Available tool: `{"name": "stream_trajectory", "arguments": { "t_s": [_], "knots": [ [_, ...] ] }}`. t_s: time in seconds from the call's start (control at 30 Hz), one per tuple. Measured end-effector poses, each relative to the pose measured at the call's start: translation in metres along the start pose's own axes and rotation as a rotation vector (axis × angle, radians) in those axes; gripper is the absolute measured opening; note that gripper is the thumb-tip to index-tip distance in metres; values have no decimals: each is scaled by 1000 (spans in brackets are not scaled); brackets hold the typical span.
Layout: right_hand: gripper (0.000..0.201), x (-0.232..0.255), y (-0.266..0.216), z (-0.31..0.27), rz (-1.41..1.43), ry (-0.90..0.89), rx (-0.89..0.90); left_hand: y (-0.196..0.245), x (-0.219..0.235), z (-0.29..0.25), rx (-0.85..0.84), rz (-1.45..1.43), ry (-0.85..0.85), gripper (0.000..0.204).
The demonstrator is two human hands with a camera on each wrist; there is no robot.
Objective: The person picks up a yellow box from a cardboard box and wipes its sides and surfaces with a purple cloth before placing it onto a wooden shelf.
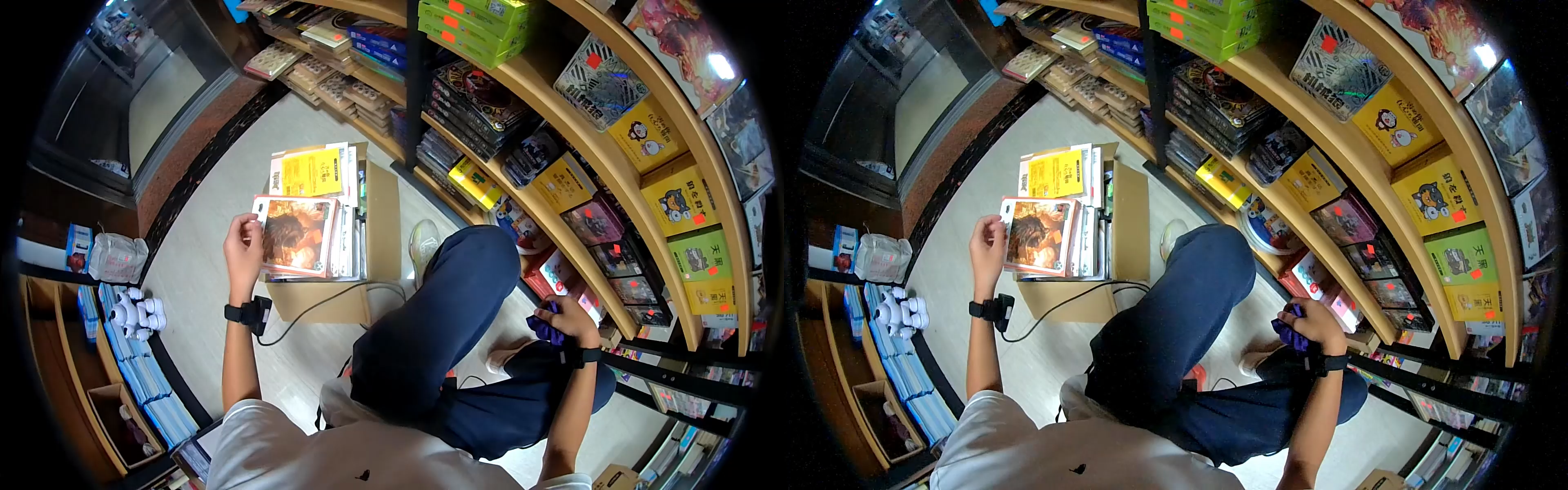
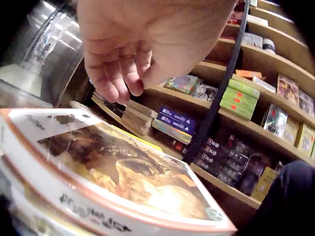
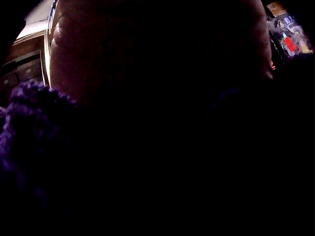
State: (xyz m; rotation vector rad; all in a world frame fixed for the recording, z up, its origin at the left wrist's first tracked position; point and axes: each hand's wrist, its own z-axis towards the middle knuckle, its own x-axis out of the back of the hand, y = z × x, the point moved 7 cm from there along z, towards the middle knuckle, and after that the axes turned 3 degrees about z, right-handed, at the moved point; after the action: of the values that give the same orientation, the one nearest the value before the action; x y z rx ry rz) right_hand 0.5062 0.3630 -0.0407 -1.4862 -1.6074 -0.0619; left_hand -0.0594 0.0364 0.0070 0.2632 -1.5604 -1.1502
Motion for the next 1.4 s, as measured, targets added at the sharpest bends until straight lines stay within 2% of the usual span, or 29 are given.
{"name": "stream_trajectory", "arguments": {
  "t_s": [0.07,0.1,0.17,0.27,0.33,0.4,0.5,0.63,0.77,0.83,0.87,0.97,1.1,1.17,1.23,1.3,1.4],
  "knots": [
    [33,7,-9,-13,-52,10,-5,38,-20,10,-168,102,-2,19],
    [33,-26,-29,4,21,-42,33,54,7,31,-241,207,-62,25],
    [32,-12,-26,-1,5,-48,12,74,-33,55,-361,205,-184,37],
    [31,4,-25,-9,-30,-16,6,105,-89,73,-620,499,-298,64],
    [30,3,-26,-11,-13,7,38,96,-112,94,-562,510,-408,80],
    [29,5,-24,-14,-8,30,52,66,-137,115,-474,532,-484,97],
    [33,8,-27,-18,-38,41,50,68,-143,126,-439,620,-543,99],
    [33,5,-20,-21,-30,58,60,91,-139,117,-457,888,-457,99],
    [35,-1,-7,-25,-46,101,87,112,-135,107,-654,836,-452,83],
    [33,5,-14,-28,-70,139,100,113,-131,110,-452,584,-603,71],
    [32,6,-19,-35,-50,137,106,116,-124,105,-580,555,-530,61],
    [26,17,-34,-41,34,228,176,137,-110,108,-619,449,-571,50],
    [19,44,-59,-52,67,466,348,231,-97,87,-610,99,-520,41],
    [17,53,-70,-57,88,568,473,278,-99,65,-459,-189,-583,38],
    [20,59,-83,-62,211,600,472,311,-106,43,-455,-294,-569,42],
    [22,67,-95,-72,373,643,536,349,-127,2,-425,-501,-629,44],
    [26,66,-99,-79,649,582,622,404,-167,-72,-299,-757,-859,42]
  ]
}}
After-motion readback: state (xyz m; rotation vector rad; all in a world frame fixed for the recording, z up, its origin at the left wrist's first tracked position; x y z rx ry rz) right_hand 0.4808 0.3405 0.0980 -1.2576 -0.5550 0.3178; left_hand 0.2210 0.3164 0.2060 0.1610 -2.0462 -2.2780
